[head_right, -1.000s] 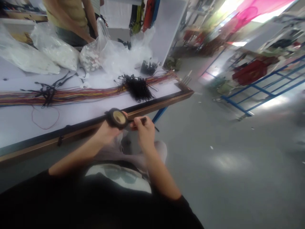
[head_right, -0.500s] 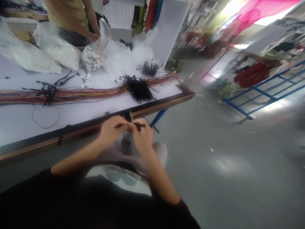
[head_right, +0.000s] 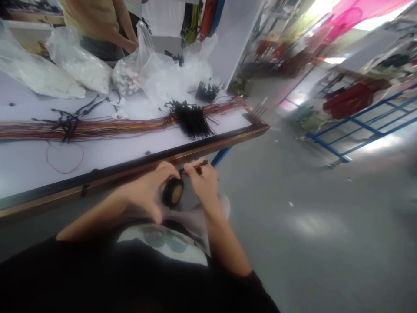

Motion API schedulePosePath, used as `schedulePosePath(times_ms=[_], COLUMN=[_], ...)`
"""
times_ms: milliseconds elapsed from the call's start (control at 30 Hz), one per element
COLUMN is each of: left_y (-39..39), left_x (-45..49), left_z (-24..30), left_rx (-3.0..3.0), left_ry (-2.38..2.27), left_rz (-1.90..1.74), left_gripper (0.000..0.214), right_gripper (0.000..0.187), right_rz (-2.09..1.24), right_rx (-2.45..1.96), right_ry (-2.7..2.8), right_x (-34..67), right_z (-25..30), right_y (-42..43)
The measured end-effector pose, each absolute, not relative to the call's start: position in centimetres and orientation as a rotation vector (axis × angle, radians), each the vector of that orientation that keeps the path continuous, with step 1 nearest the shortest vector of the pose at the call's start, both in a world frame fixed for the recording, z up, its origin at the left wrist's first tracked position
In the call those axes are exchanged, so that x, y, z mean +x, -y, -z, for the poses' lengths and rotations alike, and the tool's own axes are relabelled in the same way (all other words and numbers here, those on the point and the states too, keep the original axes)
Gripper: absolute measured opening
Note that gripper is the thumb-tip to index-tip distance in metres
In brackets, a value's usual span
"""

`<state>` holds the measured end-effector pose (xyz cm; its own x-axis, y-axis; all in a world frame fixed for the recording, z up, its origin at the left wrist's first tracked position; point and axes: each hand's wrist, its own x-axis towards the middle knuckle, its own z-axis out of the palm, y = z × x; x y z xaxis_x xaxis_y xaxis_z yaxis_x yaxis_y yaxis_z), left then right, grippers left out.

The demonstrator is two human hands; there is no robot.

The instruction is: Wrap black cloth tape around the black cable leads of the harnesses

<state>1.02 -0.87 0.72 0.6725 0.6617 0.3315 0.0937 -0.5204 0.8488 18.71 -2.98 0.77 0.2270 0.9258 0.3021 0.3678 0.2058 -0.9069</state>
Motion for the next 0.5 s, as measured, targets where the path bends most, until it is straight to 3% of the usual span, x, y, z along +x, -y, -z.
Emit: schedulePosePath(times_ms=[200, 300, 433, 500], left_y=[-0.2, -0.1, 0.8, 1.4], left_x=[2.9, 3.9, 4.3, 4.6], left_z=[0.9, 1.5, 1.9, 2.0], left_rx=[2.065, 2.06, 1.906, 1.72], left_ry=[-0.822, -0.765, -0.9, -1.005], left_rz=[-1.303, -1.5, -1.48, -1.452], left_gripper=[0.005, 0.014, 0.011, 0.024], right_gripper=[0.013, 0.015, 0.017, 0.017], right_rz=[-0.575, -0.58, -0.387, -0.337], right_rx=[-1.31, -1.32, -1.378, -1.403], right_ry=[1.528, 1.57, 1.568, 1.575], right_x=[18.1, 17.6, 17.5, 17.5], right_z=[-2.1, -1.7, -1.4, -1.4], right_y=[3.7, 3.5, 3.3, 3.4])
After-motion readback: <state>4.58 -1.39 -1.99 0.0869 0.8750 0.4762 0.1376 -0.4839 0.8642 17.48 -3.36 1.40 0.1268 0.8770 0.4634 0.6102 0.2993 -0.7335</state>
